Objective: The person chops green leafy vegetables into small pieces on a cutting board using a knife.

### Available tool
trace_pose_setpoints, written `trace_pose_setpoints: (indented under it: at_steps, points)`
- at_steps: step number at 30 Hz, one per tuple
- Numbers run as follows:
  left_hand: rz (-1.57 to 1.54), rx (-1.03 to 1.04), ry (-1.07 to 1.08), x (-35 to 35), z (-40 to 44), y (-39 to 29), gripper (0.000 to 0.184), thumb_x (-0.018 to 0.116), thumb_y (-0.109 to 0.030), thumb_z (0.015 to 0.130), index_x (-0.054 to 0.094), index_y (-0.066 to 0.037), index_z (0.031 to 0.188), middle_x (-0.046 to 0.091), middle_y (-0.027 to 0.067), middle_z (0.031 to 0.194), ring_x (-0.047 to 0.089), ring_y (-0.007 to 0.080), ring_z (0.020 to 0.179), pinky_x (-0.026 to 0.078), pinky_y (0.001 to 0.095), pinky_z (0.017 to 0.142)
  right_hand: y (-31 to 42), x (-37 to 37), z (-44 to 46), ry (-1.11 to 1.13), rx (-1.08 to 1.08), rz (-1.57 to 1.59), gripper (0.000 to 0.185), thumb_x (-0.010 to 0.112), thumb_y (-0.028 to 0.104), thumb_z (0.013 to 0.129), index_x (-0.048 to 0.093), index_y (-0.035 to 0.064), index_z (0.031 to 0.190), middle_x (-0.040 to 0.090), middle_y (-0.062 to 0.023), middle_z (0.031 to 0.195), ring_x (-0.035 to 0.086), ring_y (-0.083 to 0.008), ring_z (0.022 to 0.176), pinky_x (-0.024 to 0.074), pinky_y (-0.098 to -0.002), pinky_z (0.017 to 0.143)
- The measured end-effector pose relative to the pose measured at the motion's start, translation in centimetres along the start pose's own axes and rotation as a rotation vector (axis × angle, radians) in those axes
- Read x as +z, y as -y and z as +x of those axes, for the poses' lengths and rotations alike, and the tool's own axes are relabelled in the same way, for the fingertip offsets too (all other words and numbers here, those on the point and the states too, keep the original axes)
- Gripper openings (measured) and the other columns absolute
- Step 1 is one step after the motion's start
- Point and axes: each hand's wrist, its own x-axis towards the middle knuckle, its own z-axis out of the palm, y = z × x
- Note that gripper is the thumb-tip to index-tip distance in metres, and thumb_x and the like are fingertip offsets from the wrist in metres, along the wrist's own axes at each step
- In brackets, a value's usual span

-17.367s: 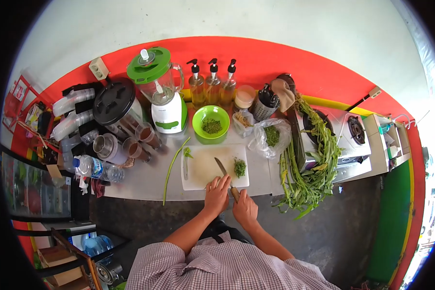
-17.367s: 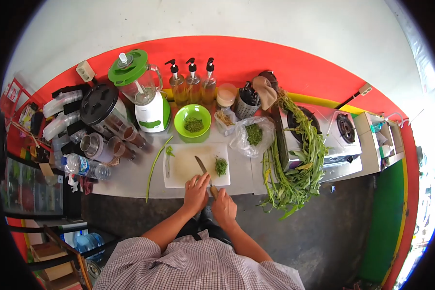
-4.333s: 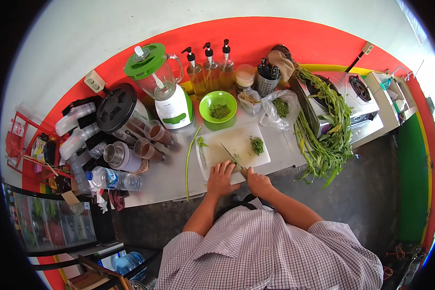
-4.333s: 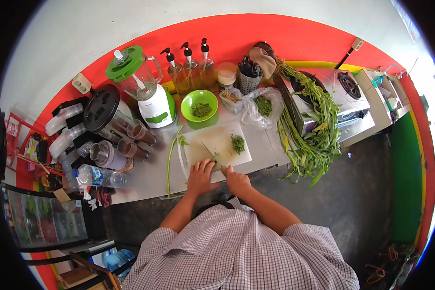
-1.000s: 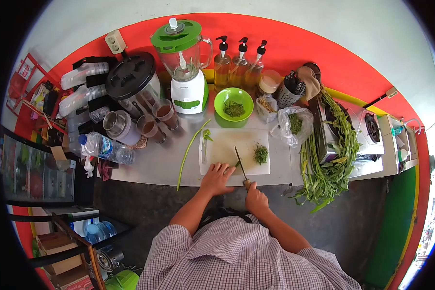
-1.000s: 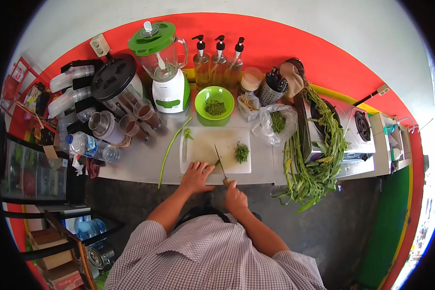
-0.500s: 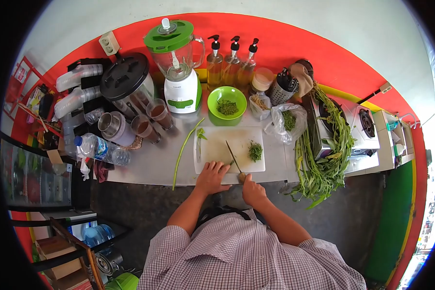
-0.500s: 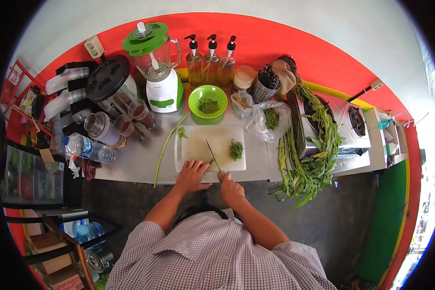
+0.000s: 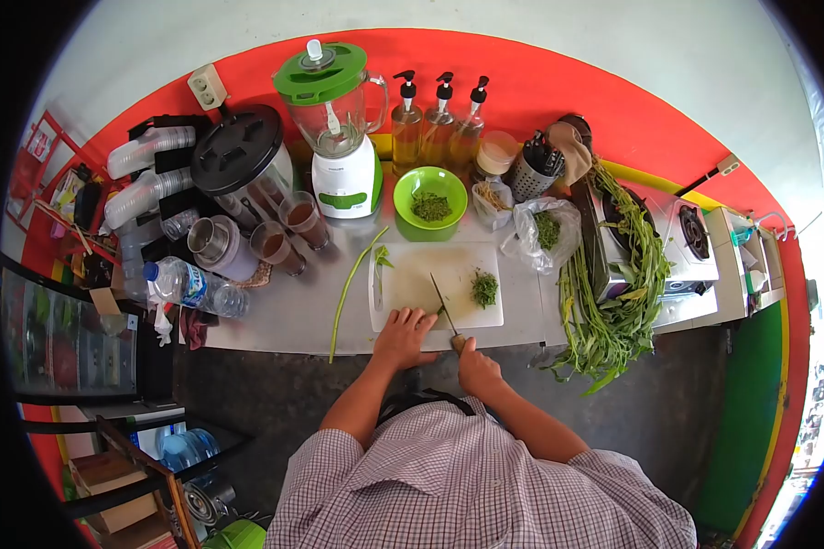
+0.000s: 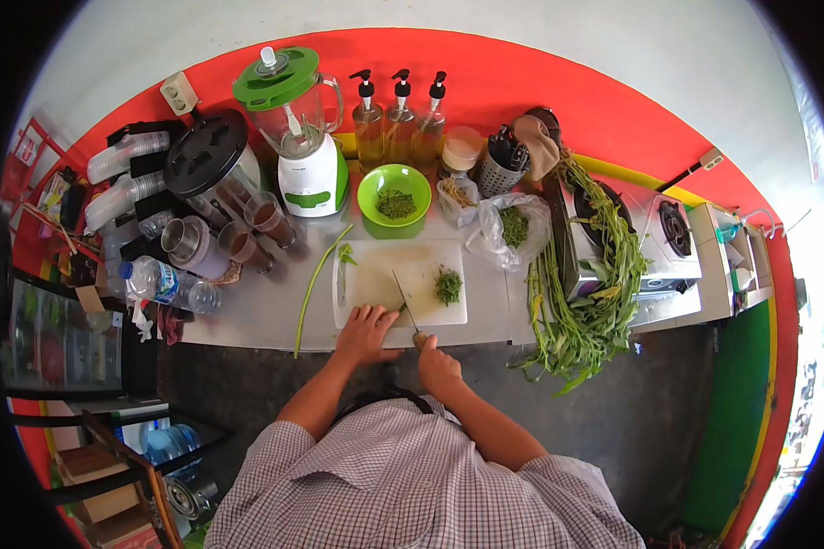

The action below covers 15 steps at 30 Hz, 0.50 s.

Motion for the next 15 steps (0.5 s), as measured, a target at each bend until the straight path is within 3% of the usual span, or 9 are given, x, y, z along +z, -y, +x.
trace_pose_setpoints:
  at_steps: [6, 12, 15]
  points:
    - [-0.014, 0.009, 0.063, -0.2, 0.0, 0.0, 0.083, 0.082, -0.053, 0.067, 0.056, -0.01, 0.134, 0.054, 0.0079, 0.119, 0.051, 0.0282, 0.111, 0.042, 0.0427, 0.095, 0.4, -1.0, 0.2, -0.02, -0.031, -0.014, 0.058, 0.06, 0.011, 0.087, 0.031, -0.0079, 0.134, 0.069, -0.0306, 0.111, 0.07, -0.0424, 0.105, 0.055, -0.0507, 0.09]
    - [-0.017, 0.018, -0.033, 0.1, 0.1, 0.1, 0.08, 0.084, -0.051, 0.065, 0.058, -0.01, 0.129, 0.055, 0.0086, 0.113, 0.052, 0.0299, 0.105, 0.042, 0.044, 0.09, 0.2, 0.6, 0.8, 0.014, 0.005, -0.007, 0.058, 0.059, 0.011, 0.088, 0.031, -0.0082, 0.134, 0.069, -0.0301, 0.111, 0.07, -0.0423, 0.104, 0.0556, -0.0494, 0.089]
    - [-0.044, -0.015, 0.075, -0.2, 0.2, 0.0, 0.082, 0.083, -0.051, 0.067, 0.056, -0.012, 0.133, 0.054, 0.0085, 0.12, 0.051, 0.0291, 0.111, 0.042, 0.0435, 0.095, 0.1, -0.5, 1.8, -0.029, -0.034, -0.015, 0.056, 0.057, 0.011, 0.088, 0.031, -0.0086, 0.134, 0.069, -0.0306, 0.109, 0.07, -0.0426, 0.104, 0.0557, -0.0495, 0.089]
